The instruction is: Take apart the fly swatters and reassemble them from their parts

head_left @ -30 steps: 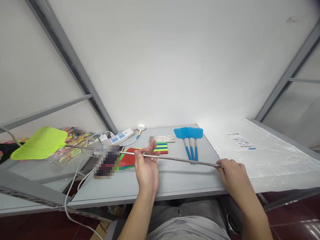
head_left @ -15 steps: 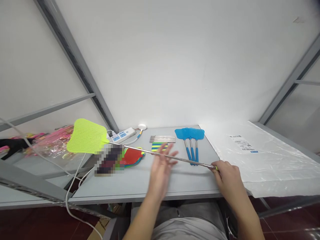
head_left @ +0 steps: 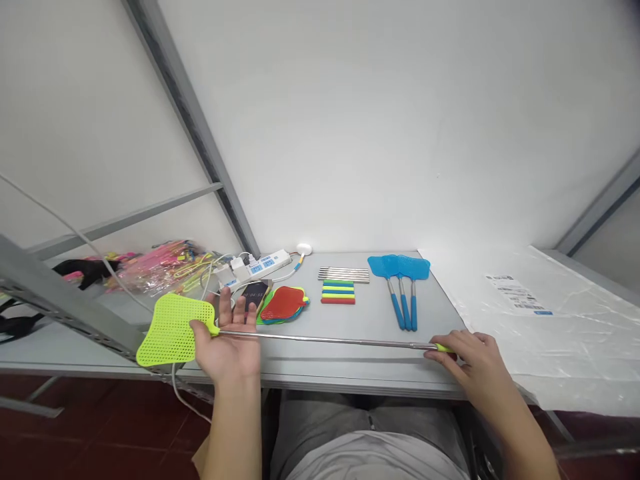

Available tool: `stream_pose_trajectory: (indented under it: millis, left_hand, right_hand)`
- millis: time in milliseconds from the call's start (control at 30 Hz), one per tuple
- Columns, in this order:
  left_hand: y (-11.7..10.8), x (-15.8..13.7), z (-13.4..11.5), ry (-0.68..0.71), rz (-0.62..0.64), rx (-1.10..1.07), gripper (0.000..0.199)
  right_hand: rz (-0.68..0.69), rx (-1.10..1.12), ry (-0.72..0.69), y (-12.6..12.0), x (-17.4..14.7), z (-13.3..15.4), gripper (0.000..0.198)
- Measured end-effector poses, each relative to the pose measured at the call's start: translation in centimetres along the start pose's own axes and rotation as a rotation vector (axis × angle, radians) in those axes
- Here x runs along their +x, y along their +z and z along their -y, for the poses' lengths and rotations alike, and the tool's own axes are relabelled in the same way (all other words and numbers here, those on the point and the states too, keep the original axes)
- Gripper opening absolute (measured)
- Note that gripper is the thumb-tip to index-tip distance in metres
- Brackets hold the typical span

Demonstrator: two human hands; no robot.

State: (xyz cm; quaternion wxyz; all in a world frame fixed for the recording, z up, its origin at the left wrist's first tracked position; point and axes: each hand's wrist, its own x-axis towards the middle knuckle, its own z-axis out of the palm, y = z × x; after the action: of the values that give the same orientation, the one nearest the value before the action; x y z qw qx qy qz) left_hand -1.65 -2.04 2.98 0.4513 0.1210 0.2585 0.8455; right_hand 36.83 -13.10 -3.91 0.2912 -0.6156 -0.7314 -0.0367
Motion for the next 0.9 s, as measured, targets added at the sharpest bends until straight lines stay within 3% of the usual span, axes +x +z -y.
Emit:
stream_pose_trajectory:
  millis: [167,333,467,633,900]
  left_hand:
    - [1.4,-1.8,2.5,0.042,0.003,-0.032,0.044]
    - [2.8,-7.4,7.7,-0.174,0.161,-0.018,0.039]
    - [3.3,-10.5,10.6,-0.322,0.216,0.011,0.036]
    - [3.6,-12.2,11.7,-0.43,0.25,0.029,0.033]
    - [4.6,-15.5,11.9,-0.526,0.395,0.079,0.037]
  right_hand:
    - [-0.056,-0.024,-0.062,0.9,0.5,2.0,0.028]
    - [-0.094,-0.097,-0.054,2.6,1.0,7.2,0.033]
    - [-0.101,-0.207,0.02,1.9,0.6,10.0,0.036]
    - [-0.054,-0.269,0.115,1.3,0.5,11.8,0.035]
    - [0.156,-0.004,0.307,1.8,1.8,12.9,0.033]
